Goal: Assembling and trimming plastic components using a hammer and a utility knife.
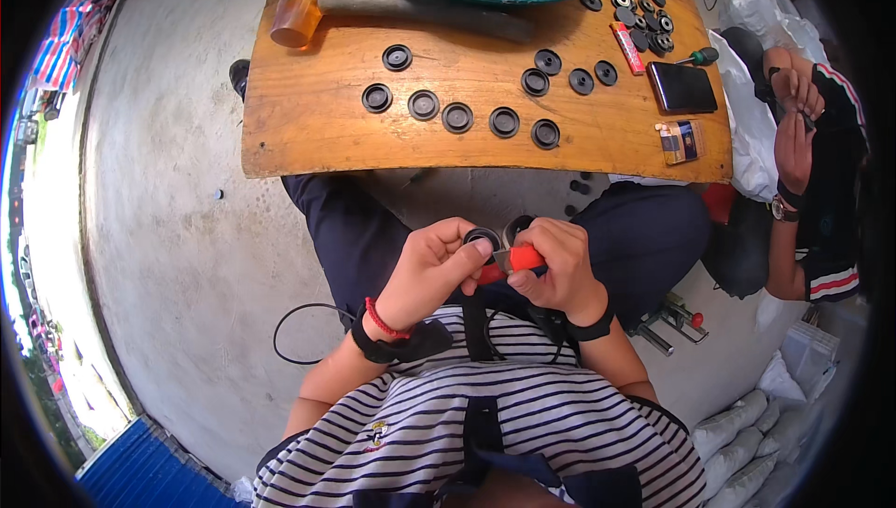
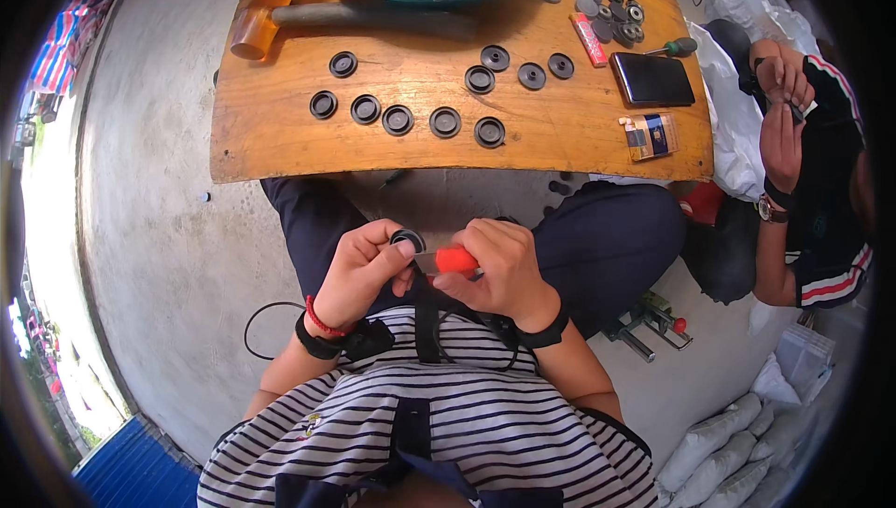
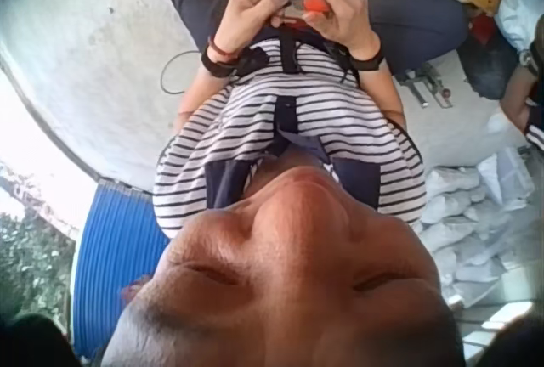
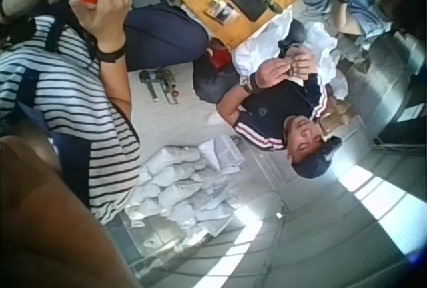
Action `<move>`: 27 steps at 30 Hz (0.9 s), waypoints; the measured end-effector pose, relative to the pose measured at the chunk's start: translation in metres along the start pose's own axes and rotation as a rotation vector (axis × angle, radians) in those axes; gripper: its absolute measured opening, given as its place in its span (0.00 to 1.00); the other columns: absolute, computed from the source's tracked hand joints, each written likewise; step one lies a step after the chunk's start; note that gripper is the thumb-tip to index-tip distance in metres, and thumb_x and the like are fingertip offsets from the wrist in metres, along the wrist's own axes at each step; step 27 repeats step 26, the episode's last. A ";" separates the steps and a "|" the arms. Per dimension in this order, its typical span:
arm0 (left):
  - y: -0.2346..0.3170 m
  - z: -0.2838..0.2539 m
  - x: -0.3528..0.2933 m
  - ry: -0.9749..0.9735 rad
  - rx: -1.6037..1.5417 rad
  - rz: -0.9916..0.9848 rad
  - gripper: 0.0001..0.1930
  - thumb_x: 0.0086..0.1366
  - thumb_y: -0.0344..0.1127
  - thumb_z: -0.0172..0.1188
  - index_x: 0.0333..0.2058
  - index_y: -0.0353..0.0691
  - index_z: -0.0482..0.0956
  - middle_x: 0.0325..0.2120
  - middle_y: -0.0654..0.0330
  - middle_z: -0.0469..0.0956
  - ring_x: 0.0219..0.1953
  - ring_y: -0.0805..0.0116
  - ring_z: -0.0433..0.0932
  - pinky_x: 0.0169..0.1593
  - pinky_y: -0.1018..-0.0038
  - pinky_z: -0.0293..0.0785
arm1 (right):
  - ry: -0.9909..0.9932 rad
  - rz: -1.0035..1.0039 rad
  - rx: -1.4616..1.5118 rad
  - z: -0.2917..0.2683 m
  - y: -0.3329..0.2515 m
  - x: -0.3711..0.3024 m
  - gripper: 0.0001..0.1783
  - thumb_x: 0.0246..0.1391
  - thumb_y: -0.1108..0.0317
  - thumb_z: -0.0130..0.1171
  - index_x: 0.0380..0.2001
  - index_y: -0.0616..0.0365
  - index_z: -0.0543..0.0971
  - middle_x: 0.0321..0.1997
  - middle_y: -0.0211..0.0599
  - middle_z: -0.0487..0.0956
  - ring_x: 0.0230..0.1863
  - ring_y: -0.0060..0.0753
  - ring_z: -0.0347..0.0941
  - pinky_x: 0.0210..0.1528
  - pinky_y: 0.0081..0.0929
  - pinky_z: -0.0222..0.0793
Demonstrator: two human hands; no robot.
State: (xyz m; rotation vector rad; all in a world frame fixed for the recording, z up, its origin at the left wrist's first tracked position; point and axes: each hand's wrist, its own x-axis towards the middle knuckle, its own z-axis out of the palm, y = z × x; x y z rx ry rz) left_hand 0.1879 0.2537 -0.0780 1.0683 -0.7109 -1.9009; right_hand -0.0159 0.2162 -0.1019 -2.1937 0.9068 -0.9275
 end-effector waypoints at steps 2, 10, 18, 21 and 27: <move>0.004 -0.001 -0.001 -0.003 -0.006 -0.010 0.07 0.68 0.32 0.55 0.35 0.33 0.75 0.23 0.67 0.75 0.21 0.84 0.70 0.27 0.86 0.67 | -0.008 -0.014 -0.035 0.001 -0.004 0.004 0.28 0.50 0.42 0.63 0.22 0.60 0.73 0.17 0.37 0.68 0.17 0.41 0.68 0.20 0.31 0.63; 0.004 -0.008 0.001 -0.191 -0.280 -0.171 0.07 0.68 0.33 0.55 0.32 0.35 0.76 0.18 0.68 0.73 0.18 0.83 0.68 0.23 0.86 0.63 | 0.031 -0.001 -0.044 0.006 -0.003 0.006 0.28 0.53 0.42 0.60 0.23 0.59 0.73 0.18 0.37 0.69 0.18 0.40 0.69 0.21 0.30 0.62; -0.002 -0.007 0.004 -0.233 -0.216 -0.200 0.08 0.67 0.34 0.58 0.31 0.37 0.75 0.16 0.70 0.71 0.16 0.84 0.66 0.22 0.86 0.61 | 0.038 0.067 0.123 -0.004 -0.002 0.003 0.29 0.53 0.39 0.59 0.25 0.59 0.73 0.19 0.37 0.71 0.19 0.40 0.69 0.22 0.28 0.64; -0.004 -0.005 0.005 -0.254 -0.244 -0.189 0.07 0.67 0.34 0.58 0.31 0.37 0.76 0.15 0.70 0.71 0.16 0.84 0.65 0.22 0.85 0.61 | -0.033 -0.125 0.016 -0.006 -0.005 0.005 0.30 0.49 0.39 0.62 0.25 0.60 0.74 0.20 0.36 0.71 0.19 0.39 0.69 0.22 0.30 0.64; 0.004 -0.006 0.003 -0.244 -0.167 -0.190 0.07 0.67 0.33 0.57 0.32 0.36 0.76 0.15 0.70 0.71 0.16 0.83 0.66 0.21 0.85 0.61 | -0.044 -0.130 -0.020 -0.008 -0.006 0.005 0.30 0.46 0.39 0.64 0.25 0.60 0.74 0.20 0.36 0.71 0.19 0.39 0.69 0.22 0.30 0.64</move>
